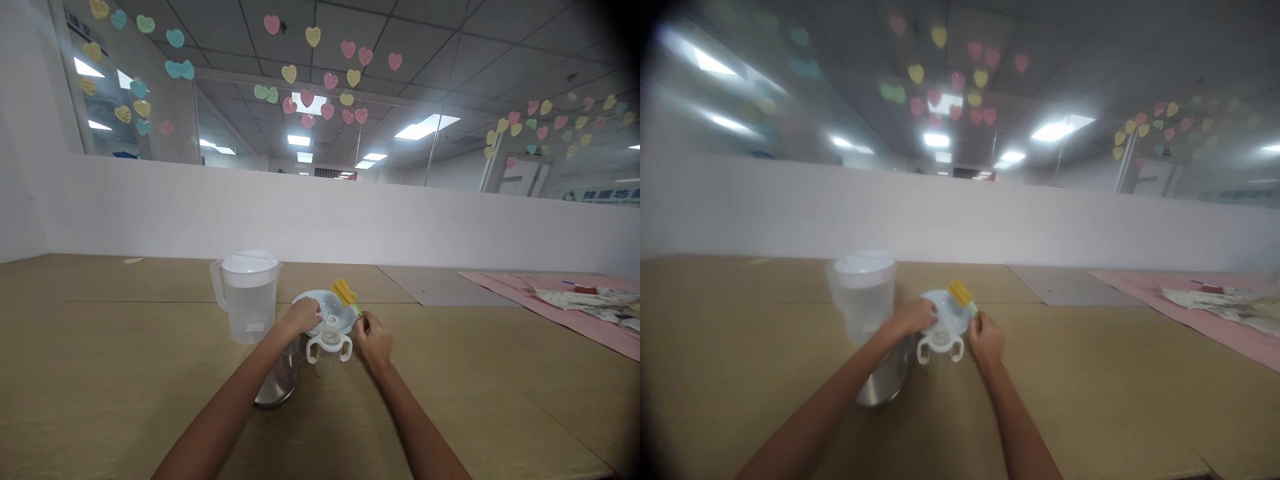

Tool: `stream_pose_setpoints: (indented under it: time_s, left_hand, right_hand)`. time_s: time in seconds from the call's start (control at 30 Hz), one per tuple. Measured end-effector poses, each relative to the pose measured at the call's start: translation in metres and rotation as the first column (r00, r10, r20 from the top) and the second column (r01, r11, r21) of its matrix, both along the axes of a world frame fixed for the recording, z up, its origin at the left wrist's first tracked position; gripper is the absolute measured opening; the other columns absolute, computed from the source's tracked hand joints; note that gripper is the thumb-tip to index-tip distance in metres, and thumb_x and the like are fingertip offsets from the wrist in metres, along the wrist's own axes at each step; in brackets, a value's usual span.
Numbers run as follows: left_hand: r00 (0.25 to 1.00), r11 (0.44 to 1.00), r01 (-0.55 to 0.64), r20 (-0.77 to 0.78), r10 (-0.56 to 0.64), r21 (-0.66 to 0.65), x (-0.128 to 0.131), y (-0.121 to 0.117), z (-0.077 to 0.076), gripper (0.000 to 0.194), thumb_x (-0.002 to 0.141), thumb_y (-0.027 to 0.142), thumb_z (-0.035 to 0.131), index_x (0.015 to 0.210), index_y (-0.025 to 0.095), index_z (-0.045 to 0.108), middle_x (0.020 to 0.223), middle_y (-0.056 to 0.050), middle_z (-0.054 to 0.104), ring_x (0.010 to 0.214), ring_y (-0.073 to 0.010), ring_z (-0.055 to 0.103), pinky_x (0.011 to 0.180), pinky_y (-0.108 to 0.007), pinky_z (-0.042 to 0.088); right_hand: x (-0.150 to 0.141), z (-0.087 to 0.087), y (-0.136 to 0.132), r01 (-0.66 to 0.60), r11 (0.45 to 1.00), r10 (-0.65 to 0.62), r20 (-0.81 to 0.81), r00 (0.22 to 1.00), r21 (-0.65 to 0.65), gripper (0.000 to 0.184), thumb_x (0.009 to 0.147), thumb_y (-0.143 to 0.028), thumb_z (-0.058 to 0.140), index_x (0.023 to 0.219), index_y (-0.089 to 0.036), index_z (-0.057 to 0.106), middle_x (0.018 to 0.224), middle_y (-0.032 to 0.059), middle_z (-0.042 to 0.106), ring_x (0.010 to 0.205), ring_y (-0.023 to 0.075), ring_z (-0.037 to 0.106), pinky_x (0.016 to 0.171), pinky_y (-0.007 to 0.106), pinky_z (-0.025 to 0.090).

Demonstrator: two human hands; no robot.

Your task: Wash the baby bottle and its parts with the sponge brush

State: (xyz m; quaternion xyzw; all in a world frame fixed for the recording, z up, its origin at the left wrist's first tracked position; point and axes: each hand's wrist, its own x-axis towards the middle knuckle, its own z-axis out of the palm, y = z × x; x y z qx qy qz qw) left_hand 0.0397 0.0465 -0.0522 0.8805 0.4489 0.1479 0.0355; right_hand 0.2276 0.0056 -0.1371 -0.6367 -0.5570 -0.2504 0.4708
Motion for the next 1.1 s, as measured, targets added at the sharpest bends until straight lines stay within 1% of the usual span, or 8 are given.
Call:
stream_pose_setpoints:
  time_s: [0.1,0.17,0.33,0.43,0.57,0.67,0.8,1.1]
  left_hand:
    - [0.994,0.995,-0.025,0.111,0.014,0.095,-0.004,0.000,0.012,0.030,0.071,0.024,0.053,0.099,0.013,0.054,0.103,-0.011,0.059,0.096,-0.0208,0.055,0.082,-0.030,0.040]
    - [0.983,0.987,-0.021,0.182,-0.008,0.158,-0.008,-0.002,0.020,0.029,0.073,0.022,0.051,0.101,0.015,0.049,0.106,-0.009,0.056,0.098,-0.0189,0.053,0.084,-0.030,0.040]
    - [0.917,0.962,0.076,0.361,-0.171,0.263,-0.013,-0.010,0.036,0.028,0.074,0.016,0.046,0.102,0.019,0.044,0.096,-0.004,0.058,0.085,-0.0158,0.056,0.073,-0.027,0.044]
    - [0.914,0.956,0.105,0.352,-0.201,0.273,-0.015,-0.018,0.045,0.030,0.074,0.015,0.047,0.103,0.020,0.042,0.092,-0.002,0.060,0.081,-0.0157,0.057,0.070,-0.027,0.044]
    - [0.949,0.943,0.059,0.276,-0.155,0.327,-0.017,-0.025,0.052,0.023,0.072,0.010,0.046,0.093,0.020,0.047,0.092,-0.003,0.060,0.088,-0.0174,0.057,0.076,-0.029,0.043]
    - [0.958,0.941,0.041,0.254,-0.133,0.335,-0.019,-0.026,0.053,0.023,0.072,0.009,0.046,0.091,0.020,0.050,0.094,-0.003,0.061,0.091,-0.0175,0.056,0.079,-0.029,0.042]
    - [0.951,0.940,0.086,0.254,-0.176,0.330,-0.018,-0.026,0.052,0.024,0.072,0.009,0.046,0.092,0.021,0.053,0.095,-0.003,0.062,0.091,-0.0165,0.056,0.080,-0.028,0.043]
    - [0.923,0.959,0.199,0.291,-0.252,0.202,-0.019,-0.030,0.053,0.027,0.073,0.012,0.046,0.096,0.020,0.056,0.097,-0.002,0.064,0.082,-0.0147,0.059,0.073,-0.026,0.045]
  right_hand:
    - [-0.001,0.001,0.000,-0.045,0.998,0.044,0.028,0.999,0.045,0.028,0.078,-0.027,0.039,0.077,-0.014,0.064,0.057,0.0022,0.061,0.049,0.0112,0.052,0.049,0.021,0.029]
    - [-0.002,0.000,-0.001,-0.101,0.991,0.096,0.067,0.993,0.091,0.026,0.078,-0.025,0.041,0.078,-0.014,0.065,0.059,0.0019,0.062,0.050,0.0109,0.053,0.050,0.021,0.032]
    - [-0.003,-0.001,-0.002,-0.261,0.955,0.233,0.185,0.955,0.145,0.021,0.075,-0.019,0.047,0.082,-0.016,0.066,0.062,0.0016,0.064,0.053,0.0108,0.056,0.054,0.020,0.039]
    - [-0.004,-0.001,-0.002,-0.283,0.947,0.252,0.199,0.947,0.150,0.020,0.074,-0.020,0.048,0.083,-0.016,0.066,0.063,0.0017,0.064,0.053,0.0107,0.056,0.055,0.020,0.040]
    - [-0.002,0.000,-0.003,-0.232,0.952,0.207,0.137,0.969,0.202,0.020,0.076,-0.020,0.046,0.082,-0.015,0.065,0.062,0.0024,0.064,0.052,0.0109,0.055,0.054,0.021,0.041]
    - [0.000,0.001,-0.005,-0.236,0.939,0.211,0.121,0.970,0.252,0.020,0.077,-0.020,0.046,0.081,-0.013,0.064,0.065,0.0041,0.065,0.053,0.0113,0.056,0.055,0.022,0.042]
    - [0.000,0.003,-0.008,-0.284,0.926,0.247,0.168,0.954,0.249,0.020,0.076,-0.018,0.046,0.082,-0.013,0.064,0.061,0.0033,0.063,0.053,0.0113,0.055,0.055,0.022,0.042]
    - [0.002,0.001,-0.009,-0.310,0.920,0.276,0.163,0.947,0.241,0.020,0.075,-0.018,0.045,0.082,-0.014,0.063,0.066,0.0055,0.064,0.056,0.0129,0.057,0.058,0.024,0.045]
